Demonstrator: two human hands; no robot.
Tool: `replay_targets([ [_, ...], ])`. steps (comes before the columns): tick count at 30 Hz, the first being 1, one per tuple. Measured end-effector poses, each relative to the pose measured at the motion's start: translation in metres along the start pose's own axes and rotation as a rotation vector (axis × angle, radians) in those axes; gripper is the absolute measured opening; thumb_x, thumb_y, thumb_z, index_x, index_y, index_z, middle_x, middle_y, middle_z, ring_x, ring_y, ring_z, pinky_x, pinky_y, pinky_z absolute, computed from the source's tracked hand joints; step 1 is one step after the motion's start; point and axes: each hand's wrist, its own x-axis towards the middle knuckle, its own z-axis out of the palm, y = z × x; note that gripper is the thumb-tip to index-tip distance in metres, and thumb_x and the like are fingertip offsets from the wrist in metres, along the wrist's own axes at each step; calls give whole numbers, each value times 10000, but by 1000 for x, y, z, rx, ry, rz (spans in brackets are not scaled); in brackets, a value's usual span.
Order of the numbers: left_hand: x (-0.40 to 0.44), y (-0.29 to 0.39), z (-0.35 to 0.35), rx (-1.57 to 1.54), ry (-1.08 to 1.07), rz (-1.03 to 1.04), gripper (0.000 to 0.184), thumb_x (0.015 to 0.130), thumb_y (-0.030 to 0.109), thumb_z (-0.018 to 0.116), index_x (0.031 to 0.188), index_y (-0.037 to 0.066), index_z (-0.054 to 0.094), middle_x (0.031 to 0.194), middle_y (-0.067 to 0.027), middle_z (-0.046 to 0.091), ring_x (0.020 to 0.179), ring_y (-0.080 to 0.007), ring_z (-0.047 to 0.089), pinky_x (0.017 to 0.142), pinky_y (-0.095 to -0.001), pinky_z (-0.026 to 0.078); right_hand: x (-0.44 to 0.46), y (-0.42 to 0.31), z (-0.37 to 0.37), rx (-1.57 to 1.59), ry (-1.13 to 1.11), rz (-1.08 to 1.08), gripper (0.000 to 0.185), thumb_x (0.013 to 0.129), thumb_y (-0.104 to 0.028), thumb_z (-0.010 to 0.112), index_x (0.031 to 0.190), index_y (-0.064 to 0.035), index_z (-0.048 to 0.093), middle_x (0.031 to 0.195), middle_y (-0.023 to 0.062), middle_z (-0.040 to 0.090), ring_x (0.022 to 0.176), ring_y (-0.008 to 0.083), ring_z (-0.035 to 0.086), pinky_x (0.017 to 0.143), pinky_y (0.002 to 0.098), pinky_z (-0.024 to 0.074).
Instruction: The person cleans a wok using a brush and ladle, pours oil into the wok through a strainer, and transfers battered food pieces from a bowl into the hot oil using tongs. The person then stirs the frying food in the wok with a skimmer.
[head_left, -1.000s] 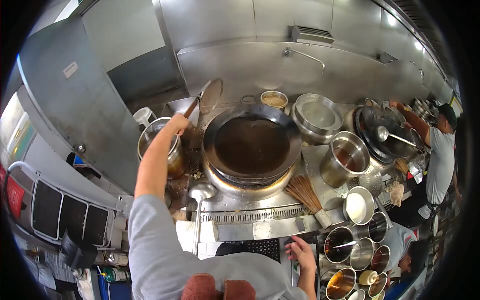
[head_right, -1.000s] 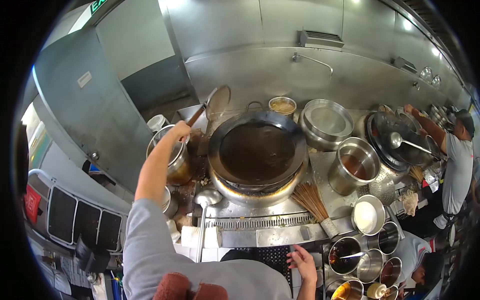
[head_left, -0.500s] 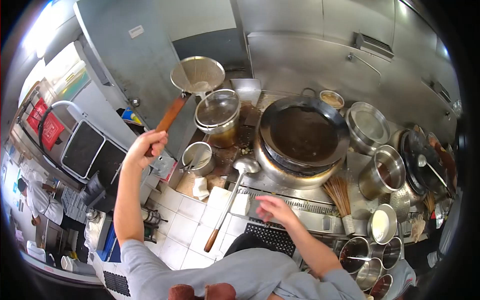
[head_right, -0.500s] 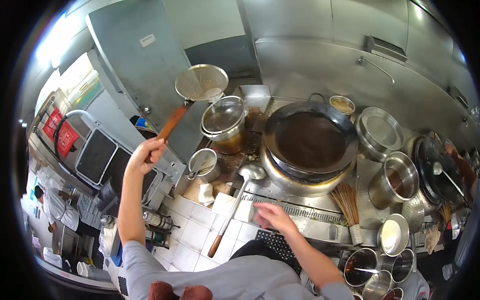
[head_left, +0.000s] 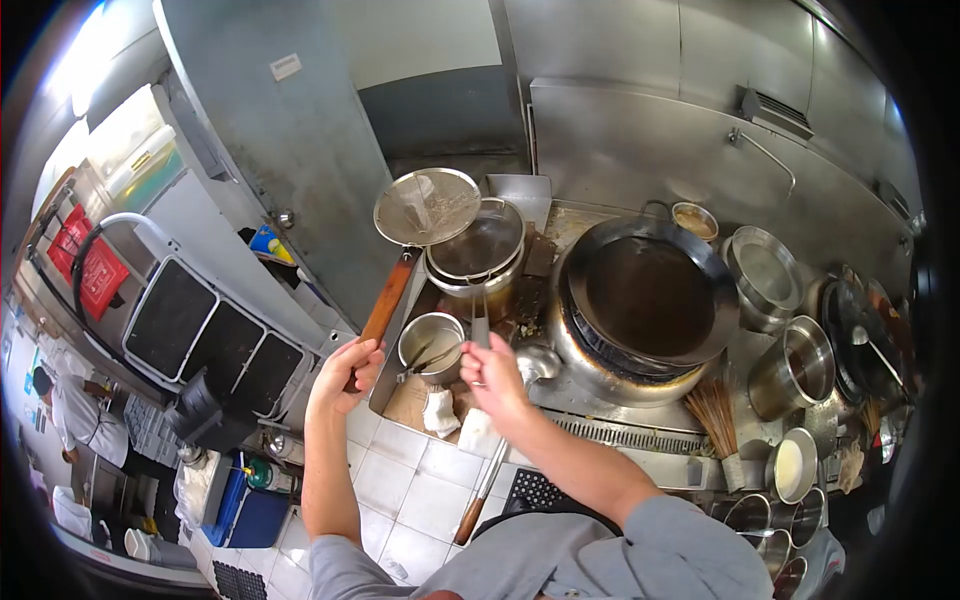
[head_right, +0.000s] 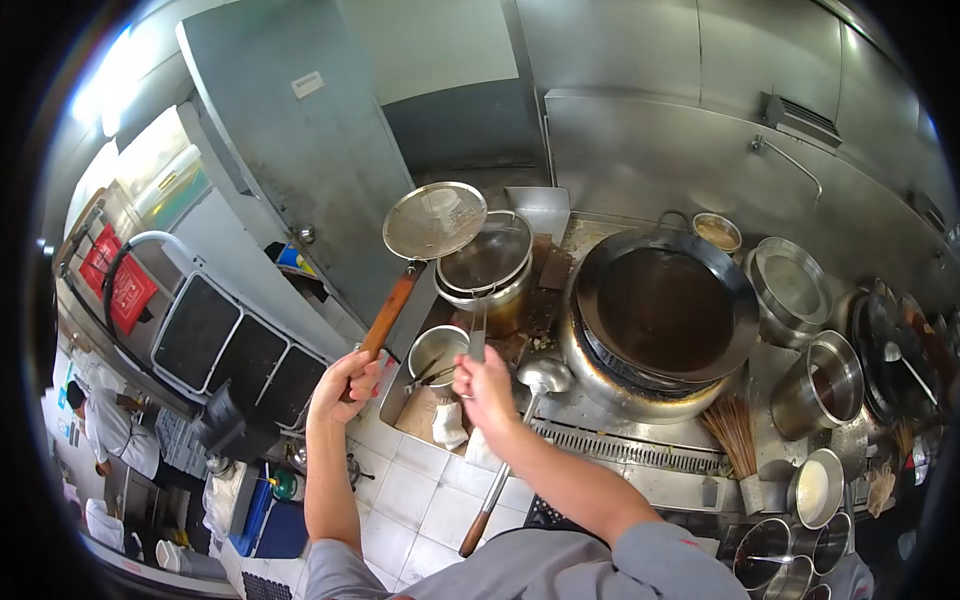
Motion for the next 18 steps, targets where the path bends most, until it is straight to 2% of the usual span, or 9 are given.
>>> replay_targets([
  [3, -3, -3, -1, -35, 13, 10, 282, 894, 190, 603, 1056, -15, 497, 755, -25, 506, 492, -38, 355, 386, -181, 269, 3, -55, -29, 27, -60, -8, 282, 887, 63, 445, 1133, -48, 363, 879, 127, 526, 549, 71, 375, 417, 190, 294],
  [5, -1, -6, -5, -35, 25, -24, 303, 886, 216, 608, 1065, 1, 494, 755, -22, 503, 494, -42, 352, 384, -184, 267, 10, -101, -39, -63, 56, -101, 306, 883, 64, 454, 1146, -56, 355, 874, 123, 534, 528, 67, 382, 396, 183, 285],
  [7, 4, -13, -5, -33, -40, -34, 287, 888, 210, 597, 1064, 11, 491, 755, -16, 497, 495, -43, 350, 384, -183, 267, 28, -154, -59, -376, 80, -171, 526, 888, 40, 450, 1357, -26, 221, 842, 119, 546, 503, 70, 405, 388, 202, 289],
  [9, 12, -23, -8, -46, -60, -46, 266, 892, 209, 587, 1057, 25, 491, 747, -12, 488, 493, -46, 353, 384, -181, 270, 62, -220, -93, -730, 144, -204, 555, 853, 27, 478, 1364, -17, 265, 808, 96, 557, 486, 62, 393, 374, 208, 280],
  [11, 22, -36, -11, -65, -67, -108, 252, 891, 207, 585, 1046, 31, 491, 744, -9, 482, 493, -46, 357, 382, -182, 276, 82, -289, -97, -1274, 316, -304, 508, 821, 3, 486, 1320, -1, 394, 858, 136, 605, 508, 151, 507, 429, 281, 402],
  [13, 31, -46, -11, -64, -54, -168, 252, 890, 201, 582, 1058, 34, 495, 753, -12, 487, 497, -54, 357, 388, -187, 283, 99, -334, -80, -1961, 327, -512, 425, 809, -20, 490, 1231, 16, 521, 968, 203, 647, 701, 305, 653, 626, 398, 519],
  [14, 33, -50, -6, -56, -54, -162, 252, 893, 200, 578, 1060, 31, 493, 758, -18, 489, 505, -57, 363, 398, -187, 293, 114, -348, -81, -1960, 330, -512, 425, 809, -20, 490, 1231, 16, 521, 968, 203, 647, 701, 305, 653, 626, 398, 519],
  [16, 36, -52, 4, -42, -44, -159, 253, 895, 199, 575, 1063, 29, 491, 762, -24, 491, 513, -60, 368, 407, -187, 303, 146, -360, -87, -2388, 284, -629, 384, 822, -22, 473, 1195, 22, 555, 1062, 256, 630, 949, 389, 639, 836, 464, 505],
  [18, 36, -54, 10, -133, -52, -176, 264, 909, 215, 553, 1070, 18, 484, 800, -52, 511, 537, -64, 386, 432, -190, 330, 170, -354, -94, -2493, 355, -487, 357, 826, -17, 479, 1168, 24, 571, 1061, 254, 632, 991, 381, 625, 852, 471, 503],
])
